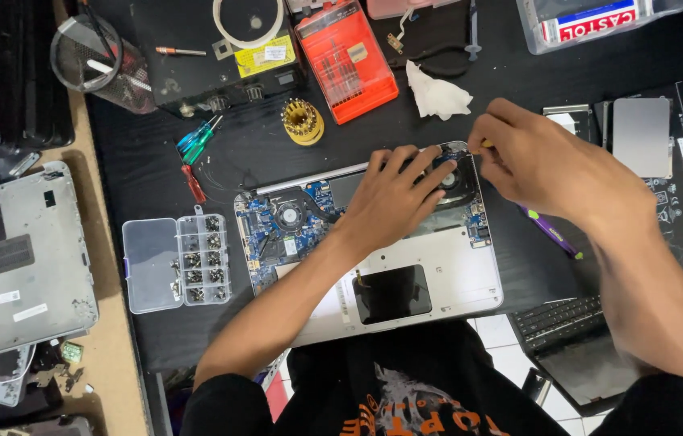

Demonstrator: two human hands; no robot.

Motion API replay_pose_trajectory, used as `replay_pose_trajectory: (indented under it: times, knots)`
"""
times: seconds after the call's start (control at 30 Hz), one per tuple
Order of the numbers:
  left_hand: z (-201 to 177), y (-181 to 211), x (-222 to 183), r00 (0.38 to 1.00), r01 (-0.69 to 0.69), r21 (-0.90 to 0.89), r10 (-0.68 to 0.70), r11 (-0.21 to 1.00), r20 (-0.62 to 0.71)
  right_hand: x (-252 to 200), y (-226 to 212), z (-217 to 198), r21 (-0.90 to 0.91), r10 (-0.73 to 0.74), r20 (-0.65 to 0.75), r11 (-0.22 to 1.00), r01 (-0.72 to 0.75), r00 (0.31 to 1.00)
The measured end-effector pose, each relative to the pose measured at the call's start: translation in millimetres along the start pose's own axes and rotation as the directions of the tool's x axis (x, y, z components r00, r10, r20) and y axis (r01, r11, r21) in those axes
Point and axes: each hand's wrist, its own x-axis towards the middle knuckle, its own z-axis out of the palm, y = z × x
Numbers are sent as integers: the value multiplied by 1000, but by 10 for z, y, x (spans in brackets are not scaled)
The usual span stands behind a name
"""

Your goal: Removing the cooling fan from a laptop motherboard using a screwdriver

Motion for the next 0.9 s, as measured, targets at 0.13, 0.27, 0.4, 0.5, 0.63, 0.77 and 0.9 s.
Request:
replay_pose_trajectory:
  times: [0.13,0.27,0.4,0.5,0.63,0.77,0.9]
  knots:
    - [13,-17,9,1000,13,7,-13,1000,-17,-21,-204,-111,54,177,-20,983,-176,984]
    - [-198,-97,80,923,277,-582,-380,765,-59,-18,-118,157,188,-148,-458,948,259,876]
    - [-670,-166,57,770,308,-848,-636,432,-45,144,-277,531,530,-111,-638,655,539,762]
    - [-782,-267,-126,742,213,-973,-663,84,105,357,-388,789,676,-119,-641,380,631,759]
    - [-695,-532,-341,693,68,-996,-716,-50,83,535,-638,866,683,-216,-611,343,645,761]
    - [-549,-835,-471,523,58,-998,-851,-19,46,767,-758,987,343,-399,-658,597,725,639]
    - [-934,-933,-545,385,368,-866,-903,338,-189,1007,-777,1101,23,-505,-669,719,694,545]
